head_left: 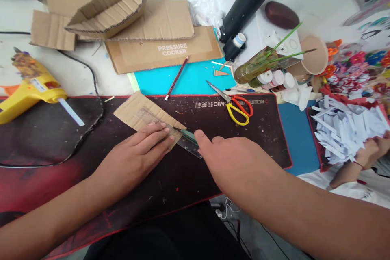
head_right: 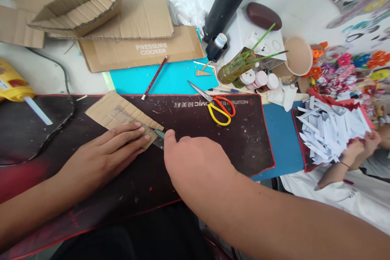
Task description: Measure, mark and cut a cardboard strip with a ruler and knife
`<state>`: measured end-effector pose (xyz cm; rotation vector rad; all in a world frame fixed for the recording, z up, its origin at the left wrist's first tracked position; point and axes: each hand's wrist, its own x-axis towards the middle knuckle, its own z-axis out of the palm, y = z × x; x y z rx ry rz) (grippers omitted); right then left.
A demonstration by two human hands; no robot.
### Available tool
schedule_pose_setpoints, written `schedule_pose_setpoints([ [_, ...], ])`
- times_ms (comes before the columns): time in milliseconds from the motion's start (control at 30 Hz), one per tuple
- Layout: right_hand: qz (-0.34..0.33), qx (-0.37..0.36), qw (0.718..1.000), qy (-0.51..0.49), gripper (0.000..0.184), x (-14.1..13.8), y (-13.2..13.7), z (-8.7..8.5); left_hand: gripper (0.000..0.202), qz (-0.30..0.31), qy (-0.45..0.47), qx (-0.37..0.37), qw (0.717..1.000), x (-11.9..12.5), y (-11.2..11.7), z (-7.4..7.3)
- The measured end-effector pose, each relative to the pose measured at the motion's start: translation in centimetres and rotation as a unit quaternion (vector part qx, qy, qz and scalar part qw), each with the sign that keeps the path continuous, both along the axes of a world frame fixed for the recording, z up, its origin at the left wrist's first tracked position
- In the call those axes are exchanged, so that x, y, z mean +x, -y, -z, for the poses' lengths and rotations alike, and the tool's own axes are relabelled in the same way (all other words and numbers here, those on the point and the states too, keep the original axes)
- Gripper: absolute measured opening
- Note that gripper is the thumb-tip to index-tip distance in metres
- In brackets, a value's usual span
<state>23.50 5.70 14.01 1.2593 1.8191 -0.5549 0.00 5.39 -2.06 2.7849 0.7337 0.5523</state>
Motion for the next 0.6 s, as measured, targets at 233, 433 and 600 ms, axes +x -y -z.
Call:
schedule_pose_setpoints([
  [233, 0.026, 0.084, 0.994, -0.069, 0.045, 1.3, 0.9, 1.0, 0.041, -0.018, 0.011, 0.026, 0.999, 0.2, 0.2, 0.0],
  [433, 0.157, 0.19, 0.951, -0.189, 0.047, 3.8, 3.3, 2.3, 0.03, -0.042, 0.0, 0.085, 0.996, 0.6, 0.2, -0.8],
  [600, 0.215, 0.26, 0.902, -0.27, 0.044, 4.9, 2.8, 3.9, 0.026, -0.058, 0.0, 0.1, 0.993, 1.1, 0.4, -0.8],
])
